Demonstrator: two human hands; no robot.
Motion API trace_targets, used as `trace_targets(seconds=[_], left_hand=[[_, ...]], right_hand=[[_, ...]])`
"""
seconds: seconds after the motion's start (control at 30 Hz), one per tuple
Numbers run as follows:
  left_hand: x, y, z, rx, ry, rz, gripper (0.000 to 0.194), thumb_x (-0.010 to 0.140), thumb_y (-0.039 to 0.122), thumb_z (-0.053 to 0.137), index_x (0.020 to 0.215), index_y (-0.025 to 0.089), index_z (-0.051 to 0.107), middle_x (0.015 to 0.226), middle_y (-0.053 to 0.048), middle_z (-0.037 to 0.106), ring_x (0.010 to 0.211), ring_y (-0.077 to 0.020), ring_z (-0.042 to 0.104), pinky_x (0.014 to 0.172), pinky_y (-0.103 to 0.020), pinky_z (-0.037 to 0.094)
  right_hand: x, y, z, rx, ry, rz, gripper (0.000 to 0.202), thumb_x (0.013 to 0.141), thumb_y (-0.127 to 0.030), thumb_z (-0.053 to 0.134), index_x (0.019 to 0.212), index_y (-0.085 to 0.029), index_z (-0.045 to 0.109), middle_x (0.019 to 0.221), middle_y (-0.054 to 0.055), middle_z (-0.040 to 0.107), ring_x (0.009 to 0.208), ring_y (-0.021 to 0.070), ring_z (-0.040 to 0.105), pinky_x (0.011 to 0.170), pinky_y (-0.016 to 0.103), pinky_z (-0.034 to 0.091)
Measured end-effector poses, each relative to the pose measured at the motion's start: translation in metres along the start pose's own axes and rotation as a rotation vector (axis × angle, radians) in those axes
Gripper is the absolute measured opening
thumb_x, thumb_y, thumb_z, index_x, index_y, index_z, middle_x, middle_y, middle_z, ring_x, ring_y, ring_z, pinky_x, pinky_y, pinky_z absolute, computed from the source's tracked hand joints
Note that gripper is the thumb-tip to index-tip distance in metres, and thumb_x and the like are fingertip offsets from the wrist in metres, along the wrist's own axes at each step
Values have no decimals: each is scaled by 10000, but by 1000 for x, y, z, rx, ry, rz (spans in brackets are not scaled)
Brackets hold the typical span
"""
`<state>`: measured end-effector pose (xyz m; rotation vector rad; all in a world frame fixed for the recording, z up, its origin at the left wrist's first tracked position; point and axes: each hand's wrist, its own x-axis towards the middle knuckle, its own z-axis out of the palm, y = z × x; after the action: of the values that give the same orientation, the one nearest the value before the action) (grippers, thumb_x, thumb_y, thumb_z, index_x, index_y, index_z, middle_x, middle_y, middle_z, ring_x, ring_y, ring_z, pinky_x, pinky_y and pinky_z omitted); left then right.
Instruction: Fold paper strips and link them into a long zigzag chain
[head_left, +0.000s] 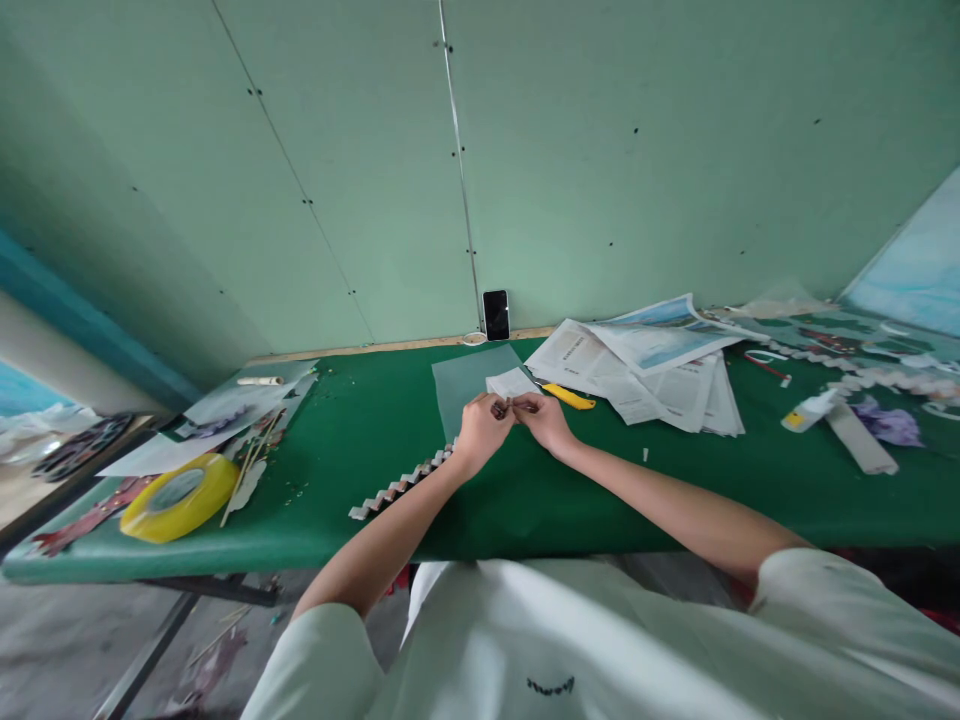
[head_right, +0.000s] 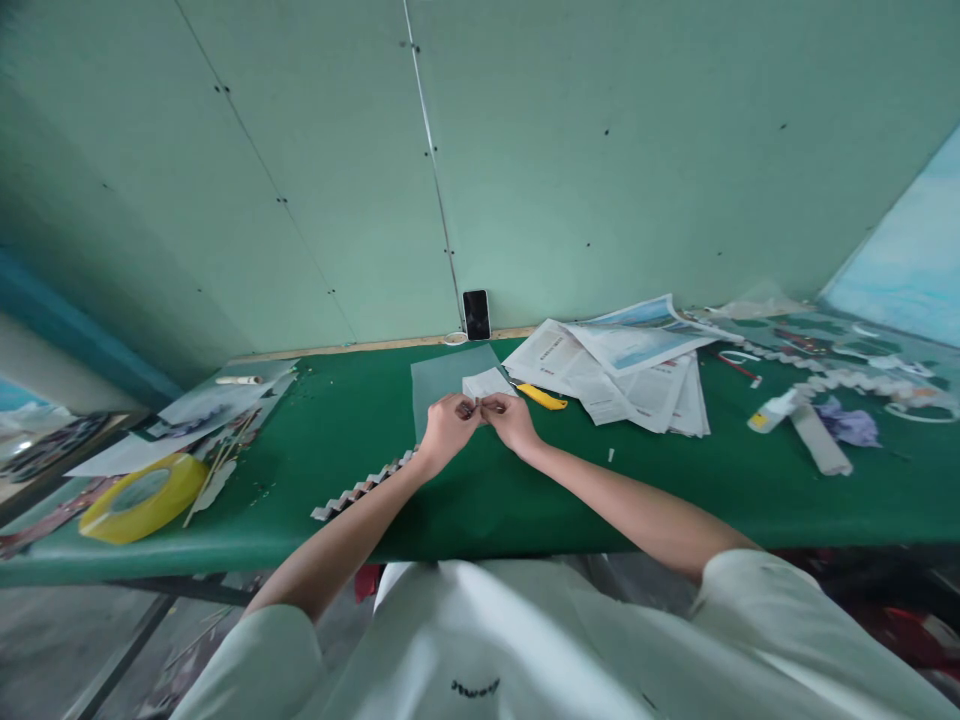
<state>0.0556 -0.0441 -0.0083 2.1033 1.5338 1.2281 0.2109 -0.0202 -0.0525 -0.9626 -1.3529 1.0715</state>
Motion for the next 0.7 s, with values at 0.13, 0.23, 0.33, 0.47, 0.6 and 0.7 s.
trace_targets(seconds=[0.13, 0.23, 0.33, 0.47, 0.6, 0.7], left_hand=[[3, -4, -1, -45, -26, -42, 74, 795, 157, 729, 734, 186, 701, 812, -45, 729, 693, -149, 658, 693, -260, 500], [7, -7, -5, -108, -50, -108, 57, 797, 193, 736, 743, 184, 720, 791, -40, 753, 699, -158, 697, 674, -248, 503], [12, -10, -9, -126, -67, -171, 57, 788, 225, 749, 749, 183, 738, 742, -36, 761, 722, -180, 725, 676, -244, 509], [14, -14, -11, -163, -74, -218, 91, 792, 260, 748, 756, 177, 755, 724, -38, 766, 726, -191, 738, 671, -239, 515], [14, -15, -9, -210, -67, -258, 82, 777, 244, 736, 759, 170, 766, 716, -43, 764, 700, -188, 732, 650, -238, 517], [14, -15, -7, -230, -64, -280, 84, 764, 239, 729, 753, 169, 774, 721, -52, 766, 691, -190, 728, 627, -240, 518]], right_hand=[[1, 1, 1, 33, -2, 22, 352, 721, -520, 823, 839, -192, 775, 819, 92, 802, 810, 325, 784, 759, 439, 654], [-3, -3, 3, 95, -14, 40, 401, 713, -556, 851, 868, -198, 758, 800, 92, 796, 772, 332, 794, 764, 467, 674], [-7, -10, 5, 123, -50, 18, 407, 752, -551, 847, 940, -208, 737, 777, 78, 786, 747, 329, 801, 771, 472, 685], [-11, -18, 7, 86, -54, -1, 374, 784, -543, 823, 935, -217, 716, 754, 68, 780, 721, 330, 801, 742, 465, 690], [-12, -20, 7, 35, -24, 4, 287, 790, -464, 813, 894, -222, 697, 739, 70, 774, 707, 328, 799, 723, 452, 685], [-12, -20, 7, -8, -7, -3, 236, 807, -437, 781, 860, -231, 678, 739, 76, 769, 705, 323, 795, 706, 445, 677]])
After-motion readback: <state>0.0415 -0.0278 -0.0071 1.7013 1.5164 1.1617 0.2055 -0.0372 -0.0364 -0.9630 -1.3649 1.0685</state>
